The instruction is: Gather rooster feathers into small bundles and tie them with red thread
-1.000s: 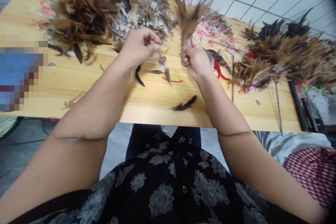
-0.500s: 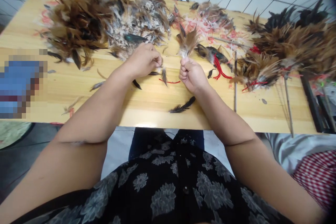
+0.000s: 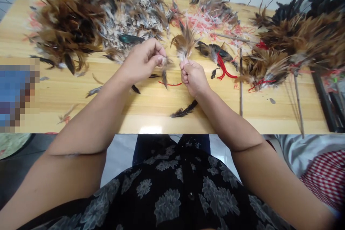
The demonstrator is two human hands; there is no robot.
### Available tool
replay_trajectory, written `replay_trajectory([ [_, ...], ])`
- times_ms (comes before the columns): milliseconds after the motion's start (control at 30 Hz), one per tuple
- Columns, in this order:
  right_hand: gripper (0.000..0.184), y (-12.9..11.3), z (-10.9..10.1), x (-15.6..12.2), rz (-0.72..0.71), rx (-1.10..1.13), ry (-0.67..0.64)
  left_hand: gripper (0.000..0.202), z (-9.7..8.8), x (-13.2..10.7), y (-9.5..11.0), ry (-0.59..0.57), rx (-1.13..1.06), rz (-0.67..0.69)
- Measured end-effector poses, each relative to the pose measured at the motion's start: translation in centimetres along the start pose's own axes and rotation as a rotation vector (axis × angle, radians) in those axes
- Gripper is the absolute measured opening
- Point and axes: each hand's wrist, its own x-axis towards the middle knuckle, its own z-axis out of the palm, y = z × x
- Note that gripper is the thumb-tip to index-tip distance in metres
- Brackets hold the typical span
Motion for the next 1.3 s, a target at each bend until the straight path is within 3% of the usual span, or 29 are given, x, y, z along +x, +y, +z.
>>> replay_trajectory([
  [133, 0.056, 0.1, 0.0, 0.1, -0.025, -0.002, -0.011, 0.055, 1.4, -0.1, 0.3, -0.014, -0.194, -0.042],
  [267, 0.055, -0.6, 0.6, -0.5, 0.002, 0.01, 0.012, 0.041, 2.2, -0.5, 1.1, -0.03, -0.192, -0.076],
  [467, 0.052, -0.8, 1.0, -1.0, 0.016, 0.016, 0.031, 0.027, 1.9, -0.9, 1.7, -0.036, -0.288, -0.114],
  [700, 0.065, 0.2, 0.3, -0.3, -0.058, -0.057, 0.005, 0.057, 2.1, -0.7, 0.5, 0.056, -0.324, -0.149],
  [867, 0.066, 0.5, 0.1, 0.1, -0.072, -0.049, -0.006, 0.063, 1.4, -0.3, -0.6, 0.106, -0.384, -0.135],
  [967, 0.063, 0.4, 0.2, -0.1, -0.069, -0.04, -0.001, 0.062, 1.1, -0.3, -0.8, 0.023, -0.406, -0.14],
  [1133, 0.06, 0.1, 0.5, -0.5, -0.102, -0.09, 0.022, 0.057, 2.7, -0.7, 0.8, 0.069, -0.473, -0.159],
  [1233, 0.062, 0.3, 0.5, -0.5, -0.138, -0.095, 0.029, 0.058, 3.7, -1.1, 2.5, 0.023, -0.504, -0.238],
  [1300, 0.063, 0.7, 0.3, -0.2, -0.092, -0.09, -0.039, 0.062, 4.0, -1.2, 3.2, 0.018, -0.521, -0.261],
])
